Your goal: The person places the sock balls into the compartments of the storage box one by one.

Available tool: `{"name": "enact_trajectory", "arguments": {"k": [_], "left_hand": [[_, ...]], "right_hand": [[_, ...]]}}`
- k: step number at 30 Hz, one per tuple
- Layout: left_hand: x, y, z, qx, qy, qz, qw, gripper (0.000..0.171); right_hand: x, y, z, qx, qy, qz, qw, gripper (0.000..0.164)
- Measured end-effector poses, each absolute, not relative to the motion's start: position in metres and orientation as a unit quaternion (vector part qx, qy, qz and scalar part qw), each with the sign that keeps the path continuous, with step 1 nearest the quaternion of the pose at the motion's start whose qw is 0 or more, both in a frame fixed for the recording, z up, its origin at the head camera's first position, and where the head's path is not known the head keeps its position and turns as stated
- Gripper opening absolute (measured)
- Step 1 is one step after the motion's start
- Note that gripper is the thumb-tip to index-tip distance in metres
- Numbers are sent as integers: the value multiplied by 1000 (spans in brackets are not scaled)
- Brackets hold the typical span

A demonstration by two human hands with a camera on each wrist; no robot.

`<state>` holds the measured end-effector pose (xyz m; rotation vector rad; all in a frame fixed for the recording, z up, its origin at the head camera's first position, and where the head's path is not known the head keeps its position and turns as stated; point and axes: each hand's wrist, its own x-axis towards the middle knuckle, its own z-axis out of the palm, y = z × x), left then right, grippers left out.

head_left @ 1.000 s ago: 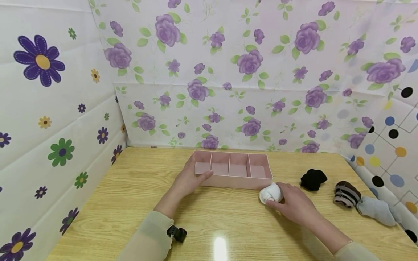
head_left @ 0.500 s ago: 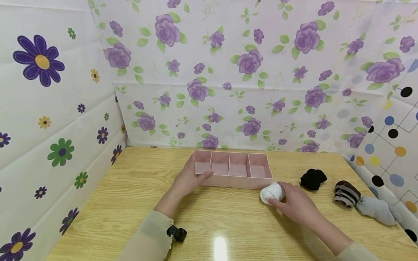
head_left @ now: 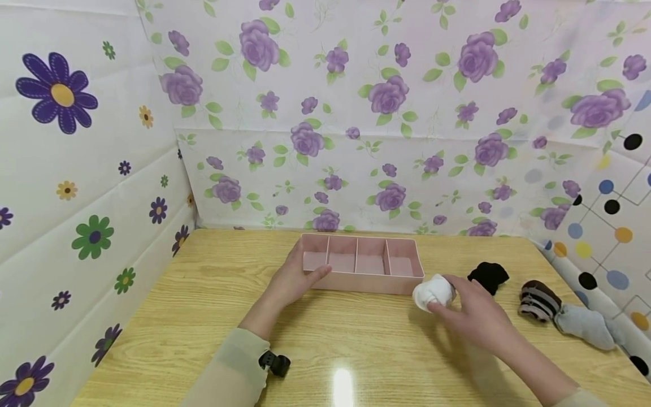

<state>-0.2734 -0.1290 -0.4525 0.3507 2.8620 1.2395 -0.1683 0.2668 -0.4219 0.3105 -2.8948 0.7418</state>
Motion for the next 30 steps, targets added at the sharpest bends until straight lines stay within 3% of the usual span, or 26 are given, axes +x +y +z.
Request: {"name": "enact_trajectory", "arguments": {"k": [13,30], "left_hand": [[-274,-130,-455,116,910,399,-4,114],[-273,-129,-453,112,911,397,-1,113]], "right_hand": [[-191,264,-393,125,-954,258,85,77],[-241,263,-394,166,-943,281,69,73]]}}
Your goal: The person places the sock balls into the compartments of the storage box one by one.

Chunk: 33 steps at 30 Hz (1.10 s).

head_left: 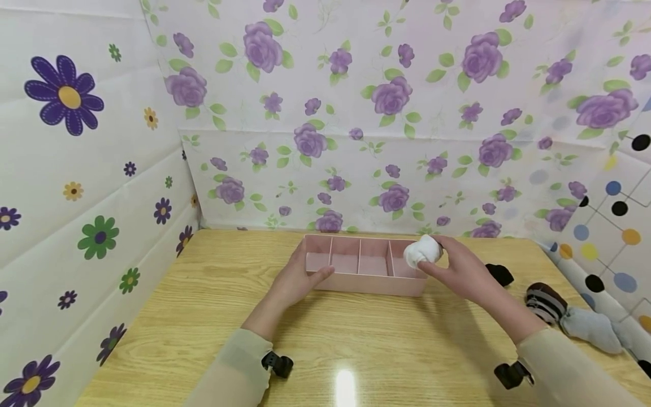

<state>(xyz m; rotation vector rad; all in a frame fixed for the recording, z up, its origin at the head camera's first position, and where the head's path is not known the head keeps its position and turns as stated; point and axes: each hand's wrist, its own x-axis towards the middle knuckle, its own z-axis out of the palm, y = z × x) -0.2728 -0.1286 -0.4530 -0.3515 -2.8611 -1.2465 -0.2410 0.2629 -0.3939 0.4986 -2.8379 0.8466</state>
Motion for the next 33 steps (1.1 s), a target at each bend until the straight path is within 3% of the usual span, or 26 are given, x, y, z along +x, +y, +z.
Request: {"name": "enact_trajectory", "arguments": {"k": [19,27,33], "left_hand": [[-274,-129,-454,-112,-911,-396,2,115],[-274,-129,-453,-114,-912,-395,3,114],[-273,-130,-453,-116,-913,-391,3,115]], "right_hand": [[-269,255,-401,194,-936,293,19,78],[-275,256,-404,202,-934,296,0,73],[-276,255,-403,201,-935,293,-21,80]]}}
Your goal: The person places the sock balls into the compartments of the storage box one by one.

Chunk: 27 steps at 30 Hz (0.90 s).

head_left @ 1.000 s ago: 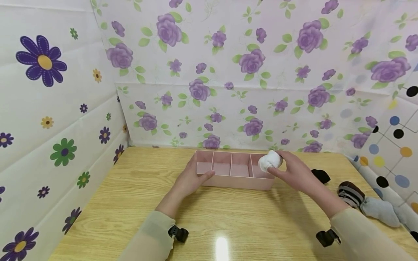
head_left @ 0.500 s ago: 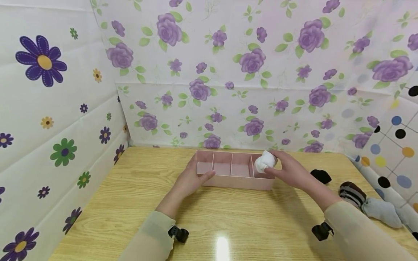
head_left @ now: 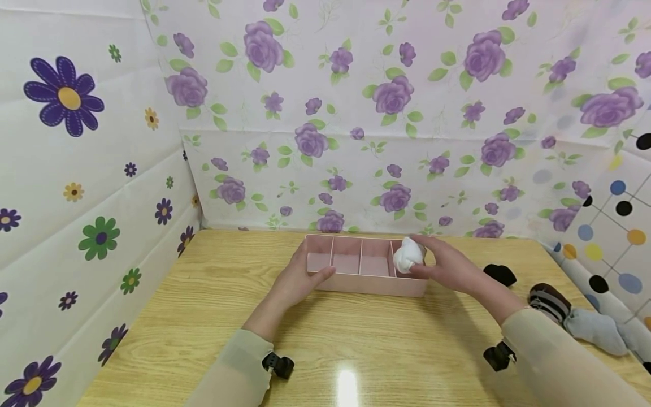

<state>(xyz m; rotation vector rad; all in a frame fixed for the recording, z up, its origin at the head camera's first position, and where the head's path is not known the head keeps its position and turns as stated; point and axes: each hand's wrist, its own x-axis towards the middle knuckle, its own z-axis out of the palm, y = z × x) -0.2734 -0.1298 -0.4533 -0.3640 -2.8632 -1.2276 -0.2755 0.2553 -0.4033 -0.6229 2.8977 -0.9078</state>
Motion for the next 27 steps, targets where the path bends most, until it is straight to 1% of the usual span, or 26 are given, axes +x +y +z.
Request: {"name": "enact_trajectory", "arguments": {"k": [3,7,15,18,22,27], "left_hand": [[-272,-130,-453,-121,-911,-393,6,117],[-272,-130,-452,-124,-909,-397,9,115],[-272,-130,-451,-123,-907,-402,8,112],[-272,-130,-452,-123,-907,-403,6,112],[-272,-130,-452,-123,-907,-404,7,112],[-272,-130,-452,-123,-907,-402,6,112]], "right_hand": [[-274,255,-402,-200,937,-286,21,83],[-270,254,-401,-201,938,-282,12,83],[-267,255,-403,-196,946,-254,-49,67],[-268,255,-403,-190,949,-245,-63,63],[-270,253,-403,-193,948,-246,-61,59],[-271,252,-403,-195,946,-256,-42,59]]}}
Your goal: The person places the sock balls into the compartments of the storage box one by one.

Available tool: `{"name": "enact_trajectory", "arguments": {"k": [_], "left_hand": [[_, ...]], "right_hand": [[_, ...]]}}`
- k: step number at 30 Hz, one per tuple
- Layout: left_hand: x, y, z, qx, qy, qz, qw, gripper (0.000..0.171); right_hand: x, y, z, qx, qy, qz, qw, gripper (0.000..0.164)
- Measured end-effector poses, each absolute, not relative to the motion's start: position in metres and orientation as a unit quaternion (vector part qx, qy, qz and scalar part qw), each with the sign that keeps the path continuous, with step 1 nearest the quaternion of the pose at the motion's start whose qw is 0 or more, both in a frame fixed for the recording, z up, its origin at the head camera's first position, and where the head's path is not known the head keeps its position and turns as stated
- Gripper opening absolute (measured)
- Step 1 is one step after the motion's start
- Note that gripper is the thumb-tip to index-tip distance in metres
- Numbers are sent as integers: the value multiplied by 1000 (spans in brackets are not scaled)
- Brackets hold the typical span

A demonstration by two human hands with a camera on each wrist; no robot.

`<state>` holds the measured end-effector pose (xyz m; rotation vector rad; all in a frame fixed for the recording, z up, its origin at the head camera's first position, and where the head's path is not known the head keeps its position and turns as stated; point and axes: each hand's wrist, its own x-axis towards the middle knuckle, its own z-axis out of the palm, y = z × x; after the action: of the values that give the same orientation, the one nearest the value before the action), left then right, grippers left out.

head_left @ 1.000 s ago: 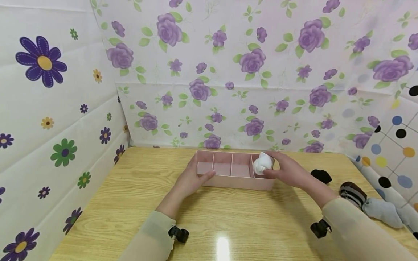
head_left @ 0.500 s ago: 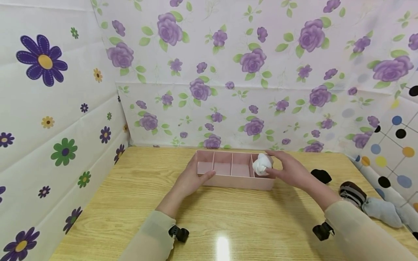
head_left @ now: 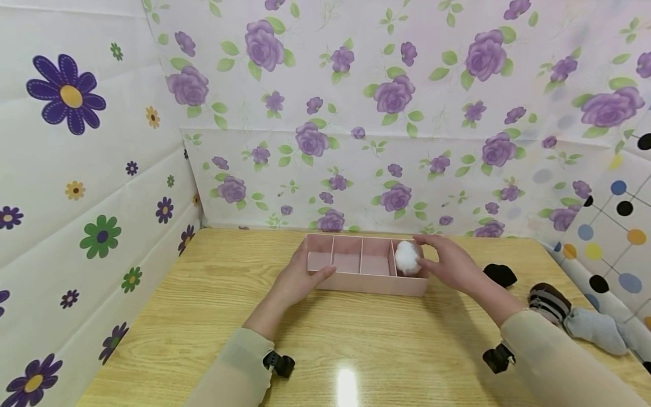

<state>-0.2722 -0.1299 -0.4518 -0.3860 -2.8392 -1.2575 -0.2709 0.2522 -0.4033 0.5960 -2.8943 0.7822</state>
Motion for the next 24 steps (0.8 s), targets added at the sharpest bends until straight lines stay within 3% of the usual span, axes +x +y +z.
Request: {"name": "enact_trajectory", "arguments": {"k": [11,24], "left_hand": [[-273,-130,-453,-125,-905,-406,8,112],[-273,-131,-454,-123,-905,-407,6,114]], "right_hand": [[-266,258,-400,169,-950,260,26,66],[-248,283,-402,138,-953,268,27,92]]}}
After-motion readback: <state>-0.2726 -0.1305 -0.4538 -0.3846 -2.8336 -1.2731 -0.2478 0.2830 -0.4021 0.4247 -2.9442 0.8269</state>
